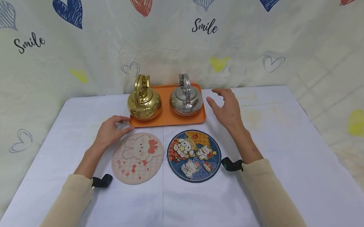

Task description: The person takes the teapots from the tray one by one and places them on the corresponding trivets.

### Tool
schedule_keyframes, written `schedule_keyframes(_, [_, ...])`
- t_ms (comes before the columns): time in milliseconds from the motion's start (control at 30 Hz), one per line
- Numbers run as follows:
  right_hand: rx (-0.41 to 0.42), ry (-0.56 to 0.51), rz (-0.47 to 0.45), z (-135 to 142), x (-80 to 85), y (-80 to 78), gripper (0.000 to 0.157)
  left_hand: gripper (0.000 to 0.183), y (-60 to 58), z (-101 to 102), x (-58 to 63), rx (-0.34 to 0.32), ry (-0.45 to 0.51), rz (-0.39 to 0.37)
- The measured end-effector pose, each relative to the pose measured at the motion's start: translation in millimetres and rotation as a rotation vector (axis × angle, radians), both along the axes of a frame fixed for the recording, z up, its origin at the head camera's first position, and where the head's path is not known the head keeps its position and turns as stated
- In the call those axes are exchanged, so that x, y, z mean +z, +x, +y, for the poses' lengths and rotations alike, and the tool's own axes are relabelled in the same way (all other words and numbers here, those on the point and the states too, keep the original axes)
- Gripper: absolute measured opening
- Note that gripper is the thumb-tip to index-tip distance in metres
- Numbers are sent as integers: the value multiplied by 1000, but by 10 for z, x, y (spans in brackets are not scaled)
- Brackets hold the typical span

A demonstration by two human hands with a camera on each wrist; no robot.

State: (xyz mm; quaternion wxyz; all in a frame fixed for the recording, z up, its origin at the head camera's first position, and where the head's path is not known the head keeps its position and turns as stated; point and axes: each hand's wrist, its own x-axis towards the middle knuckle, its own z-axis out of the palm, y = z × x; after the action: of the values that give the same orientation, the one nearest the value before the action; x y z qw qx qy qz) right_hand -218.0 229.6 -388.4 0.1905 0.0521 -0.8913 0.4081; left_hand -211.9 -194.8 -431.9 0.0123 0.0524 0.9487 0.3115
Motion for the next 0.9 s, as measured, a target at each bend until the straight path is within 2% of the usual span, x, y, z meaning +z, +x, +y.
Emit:
schedule_keyframes(500, [45, -98, -63, -84, 88, -37, 45, 34, -28, 18, -10, -87, 1, 39])
schedule_keyframes(733, [76, -140, -67, -152, 145, -68, 42, 32, -49, -4, -41, -95, -4, 58])
schedule_keyframes(900, [95, -160, -86, -209, 176, -85, 41, 30, -61, -12, -71, -81, 9, 45])
